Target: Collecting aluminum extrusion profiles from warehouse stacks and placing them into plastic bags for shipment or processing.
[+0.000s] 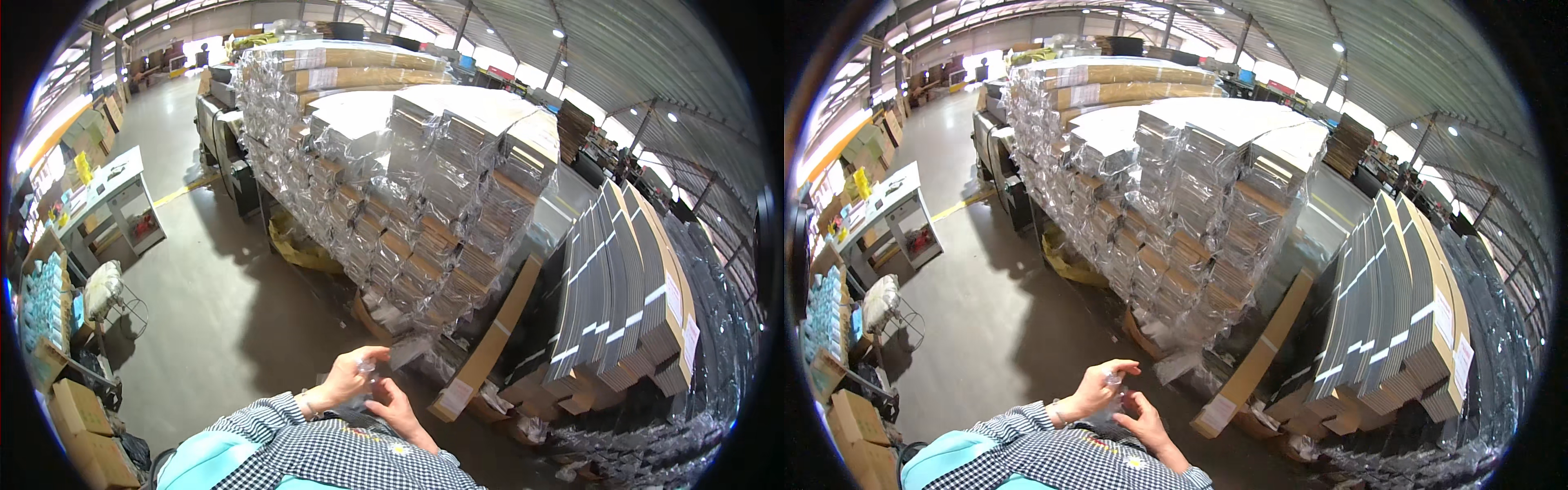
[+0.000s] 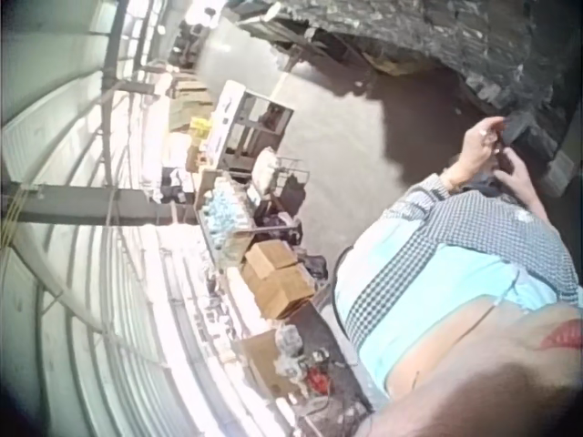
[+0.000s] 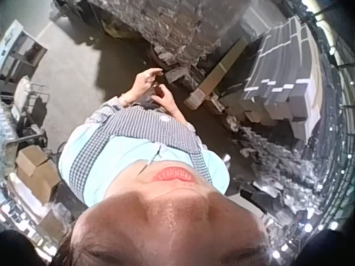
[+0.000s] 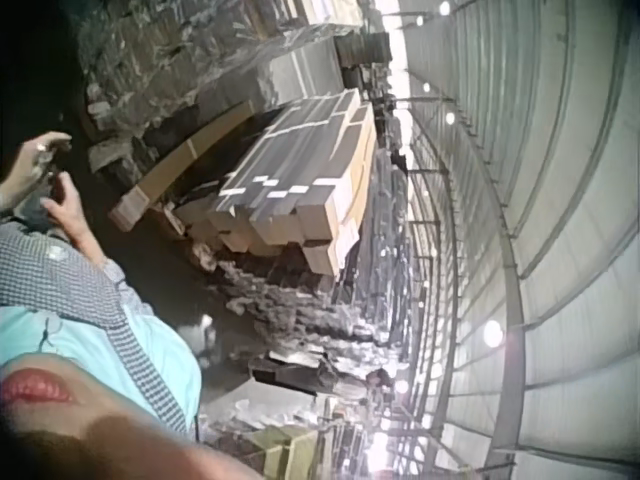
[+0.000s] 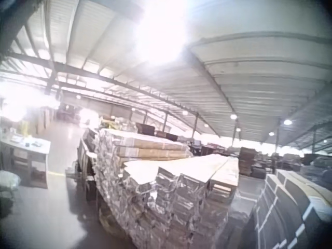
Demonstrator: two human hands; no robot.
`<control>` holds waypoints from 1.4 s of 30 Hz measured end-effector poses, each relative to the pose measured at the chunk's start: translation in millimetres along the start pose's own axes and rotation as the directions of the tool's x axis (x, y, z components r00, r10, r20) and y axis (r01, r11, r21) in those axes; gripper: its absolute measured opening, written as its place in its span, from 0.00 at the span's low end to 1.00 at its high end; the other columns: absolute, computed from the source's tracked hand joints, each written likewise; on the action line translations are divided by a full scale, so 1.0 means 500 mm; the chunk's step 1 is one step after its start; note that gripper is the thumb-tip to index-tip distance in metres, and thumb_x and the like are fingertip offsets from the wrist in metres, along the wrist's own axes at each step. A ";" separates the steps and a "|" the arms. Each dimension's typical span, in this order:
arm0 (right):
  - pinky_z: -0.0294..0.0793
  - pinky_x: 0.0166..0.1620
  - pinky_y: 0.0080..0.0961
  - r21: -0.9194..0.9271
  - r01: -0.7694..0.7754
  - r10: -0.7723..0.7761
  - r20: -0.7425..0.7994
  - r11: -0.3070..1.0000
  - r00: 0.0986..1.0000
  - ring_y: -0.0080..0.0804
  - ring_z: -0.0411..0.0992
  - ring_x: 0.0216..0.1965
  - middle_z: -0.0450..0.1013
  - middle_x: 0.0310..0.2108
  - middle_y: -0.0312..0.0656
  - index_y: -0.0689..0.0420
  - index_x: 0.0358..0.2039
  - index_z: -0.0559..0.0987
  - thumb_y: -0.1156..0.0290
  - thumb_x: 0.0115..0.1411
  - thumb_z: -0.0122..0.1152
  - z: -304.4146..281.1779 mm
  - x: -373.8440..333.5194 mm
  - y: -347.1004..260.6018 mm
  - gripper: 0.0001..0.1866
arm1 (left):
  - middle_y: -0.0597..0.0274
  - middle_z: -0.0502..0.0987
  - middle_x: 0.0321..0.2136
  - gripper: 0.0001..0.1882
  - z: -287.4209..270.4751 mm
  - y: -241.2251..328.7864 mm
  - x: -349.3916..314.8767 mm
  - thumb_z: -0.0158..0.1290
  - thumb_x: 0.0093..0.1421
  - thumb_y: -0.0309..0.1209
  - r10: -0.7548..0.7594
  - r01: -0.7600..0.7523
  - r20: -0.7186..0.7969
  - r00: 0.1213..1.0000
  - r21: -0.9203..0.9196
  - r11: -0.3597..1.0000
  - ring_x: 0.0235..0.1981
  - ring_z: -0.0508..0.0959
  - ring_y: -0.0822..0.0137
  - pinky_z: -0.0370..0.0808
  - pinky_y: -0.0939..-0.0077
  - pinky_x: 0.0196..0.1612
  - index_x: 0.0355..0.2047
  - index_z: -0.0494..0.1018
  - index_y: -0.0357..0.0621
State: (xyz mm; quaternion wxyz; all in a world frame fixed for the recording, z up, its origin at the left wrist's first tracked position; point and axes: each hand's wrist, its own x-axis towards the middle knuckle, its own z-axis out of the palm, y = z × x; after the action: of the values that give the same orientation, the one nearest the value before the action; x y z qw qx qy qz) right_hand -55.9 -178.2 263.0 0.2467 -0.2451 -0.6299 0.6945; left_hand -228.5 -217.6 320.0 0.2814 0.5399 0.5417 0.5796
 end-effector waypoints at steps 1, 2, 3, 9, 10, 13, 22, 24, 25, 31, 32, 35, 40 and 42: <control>0.70 0.48 0.22 -0.096 -0.079 0.073 -0.066 0.992 0.995 0.23 0.71 0.44 0.75 0.39 0.36 0.60 0.44 0.76 0.73 0.60 0.65 0.009 -0.002 -0.007 0.13 | 0.56 0.82 0.40 0.18 0.005 0.004 0.003 0.46 0.63 0.19 0.055 -0.055 0.009 0.998 0.003 0.999 0.43 0.81 0.68 0.76 0.77 0.45 0.52 0.73 0.41; 0.70 0.48 0.22 -0.102 -0.081 0.073 -0.076 0.992 0.994 0.23 0.71 0.44 0.75 0.39 0.36 0.60 0.44 0.76 0.73 0.60 0.65 0.015 -0.009 -0.009 0.13 | 0.56 0.82 0.40 0.18 0.003 0.011 0.001 0.46 0.63 0.19 0.059 -0.058 0.015 0.998 -0.006 0.998 0.43 0.81 0.68 0.76 0.77 0.45 0.52 0.73 0.41; 0.69 0.43 0.19 -0.107 -0.010 -0.005 -0.140 0.994 0.990 0.20 0.70 0.39 0.74 0.34 0.34 0.61 0.38 0.76 0.74 0.60 0.64 0.019 -0.017 -0.010 0.08 | 0.57 0.83 0.39 0.18 -0.001 0.021 -0.002 0.46 0.63 0.19 0.085 -0.085 -0.016 0.996 0.022 0.996 0.40 0.81 0.69 0.76 0.78 0.42 0.53 0.73 0.42; 0.68 0.39 0.16 -0.114 0.179 -0.206 -0.295 0.977 0.933 0.17 0.69 0.33 0.73 0.29 0.32 0.61 0.30 0.77 0.78 0.61 0.62 0.035 -0.055 -0.064 0.03 | 0.54 0.83 0.33 0.17 -0.027 0.002 -0.022 0.49 0.64 0.25 0.053 -0.050 -0.072 0.996 0.045 0.998 0.35 0.84 0.60 0.79 0.71 0.38 0.53 0.73 0.43; 0.68 0.38 0.16 -0.172 0.177 -0.218 -0.263 0.969 0.940 0.17 0.69 0.33 0.72 0.29 0.31 0.61 0.30 0.77 0.78 0.61 0.61 0.040 -0.054 -0.076 0.03 | 0.53 0.82 0.33 0.16 -0.028 0.006 -0.028 0.50 0.64 0.25 -0.004 0.005 -0.023 1.000 0.034 0.999 0.34 0.84 0.61 0.79 0.71 0.37 0.53 0.73 0.44; 0.67 0.37 0.17 -0.230 0.134 -0.203 -0.311 0.964 0.929 0.17 0.68 0.32 0.71 0.28 0.31 0.62 0.29 0.77 0.79 0.62 0.59 0.046 -0.059 -0.096 0.04 | 0.53 0.82 0.30 0.17 -0.019 0.007 -0.050 0.58 0.60 0.28 -0.008 0.009 -0.015 1.000 0.021 1.000 0.30 0.83 0.63 0.79 0.72 0.34 0.50 0.74 0.44; 0.70 0.39 0.18 -0.017 0.160 -0.152 -0.413 0.987 0.898 0.20 0.71 0.33 0.75 0.32 0.35 0.62 0.37 0.82 0.79 0.62 0.60 0.058 -0.038 -0.128 0.05 | 0.69 0.79 0.29 0.05 -0.080 0.003 -0.081 0.61 0.58 0.24 -0.112 0.092 -0.091 0.990 -0.194 0.977 0.30 0.76 0.80 0.74 0.83 0.35 0.35 0.78 0.40; 0.70 0.38 0.17 -0.017 0.202 -0.195 -0.346 0.979 0.918 0.20 0.71 0.32 0.75 0.32 0.35 0.62 0.37 0.82 0.79 0.62 0.60 0.052 -0.045 -0.100 0.05 | 0.69 0.79 0.30 0.04 -0.080 0.006 -0.096 0.61 0.59 0.23 -0.118 0.093 -0.080 0.990 -0.268 0.959 0.31 0.76 0.80 0.73 0.84 0.35 0.35 0.78 0.40; 0.70 0.37 0.16 -0.014 0.243 -0.237 -0.273 0.970 0.932 0.20 0.71 0.31 0.75 0.31 0.35 0.62 0.37 0.81 0.79 0.63 0.60 0.049 -0.045 -0.091 0.05 | 0.68 0.79 0.30 0.04 -0.081 0.008 -0.099 0.60 0.59 0.23 -0.124 0.092 -0.072 0.990 -0.340 0.936 0.31 0.75 0.80 0.73 0.85 0.36 0.35 0.78 0.40; 0.69 0.33 0.16 0.059 0.193 -0.154 -0.400 0.979 0.903 0.19 0.70 0.27 0.75 0.26 0.38 0.64 0.35 0.80 0.78 0.63 0.59 0.065 -0.056 -0.100 0.04 | 0.71 0.76 0.24 0.04 -0.084 0.016 -0.110 0.58 0.62 0.26 -0.256 0.222 -0.015 0.967 -0.454 0.863 0.27 0.75 0.81 0.71 0.87 0.32 0.37 0.78 0.39; 0.69 0.32 0.16 0.101 0.152 -0.089 -0.460 0.983 0.883 0.19 0.70 0.27 0.75 0.26 0.38 0.64 0.34 0.80 0.77 0.63 0.59 0.071 -0.057 -0.110 0.04 | 0.71 0.76 0.24 0.04 -0.080 0.017 -0.110 0.58 0.62 0.26 -0.258 0.223 -0.014 0.966 -0.454 0.862 0.27 0.75 0.81 0.71 0.87 0.32 0.37 0.78 0.39; 0.69 0.31 0.13 0.104 0.128 -0.089 -0.324 0.986 0.942 0.18 0.70 0.26 0.76 0.27 0.37 0.63 0.32 0.81 0.77 0.63 0.60 0.028 -0.085 -0.077 0.04 | 0.70 0.77 0.26 0.08 -0.066 0.023 -0.106 0.56 0.65 0.29 -0.315 0.329 0.118 0.942 -0.518 0.790 0.25 0.74 0.81 0.72 0.86 0.30 0.40 0.77 0.38; 0.61 0.56 0.39 0.521 0.240 -0.154 -0.203 0.819 0.967 0.39 0.67 0.48 0.73 0.35 0.45 0.60 0.25 0.78 0.66 0.61 0.60 0.030 -0.104 -0.064 0.12 | 0.73 0.75 0.24 0.12 -0.023 -0.009 -0.097 0.52 0.68 0.37 -0.324 0.441 0.317 0.891 -0.437 0.784 0.22 0.70 0.83 0.67 0.87 0.26 0.38 0.77 0.40; 0.62 0.55 0.40 0.684 0.133 -0.062 -0.127 0.717 0.990 0.40 0.68 0.44 0.71 0.27 0.42 0.57 0.21 0.73 0.63 0.59 0.61 0.030 -0.119 -0.068 0.15 | 0.75 0.74 0.25 0.13 -0.004 -0.009 -0.105 0.51 0.68 0.40 -0.336 0.493 0.394 0.855 -0.422 0.761 0.26 0.69 0.83 0.65 0.86 0.29 0.35 0.76 0.44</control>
State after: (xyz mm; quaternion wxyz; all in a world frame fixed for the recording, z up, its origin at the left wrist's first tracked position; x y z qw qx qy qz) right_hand -19.6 -225.5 300.0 0.3861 -0.1346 -0.3253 0.8526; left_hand -218.0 -264.9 299.5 0.6135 0.3911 0.4278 0.5364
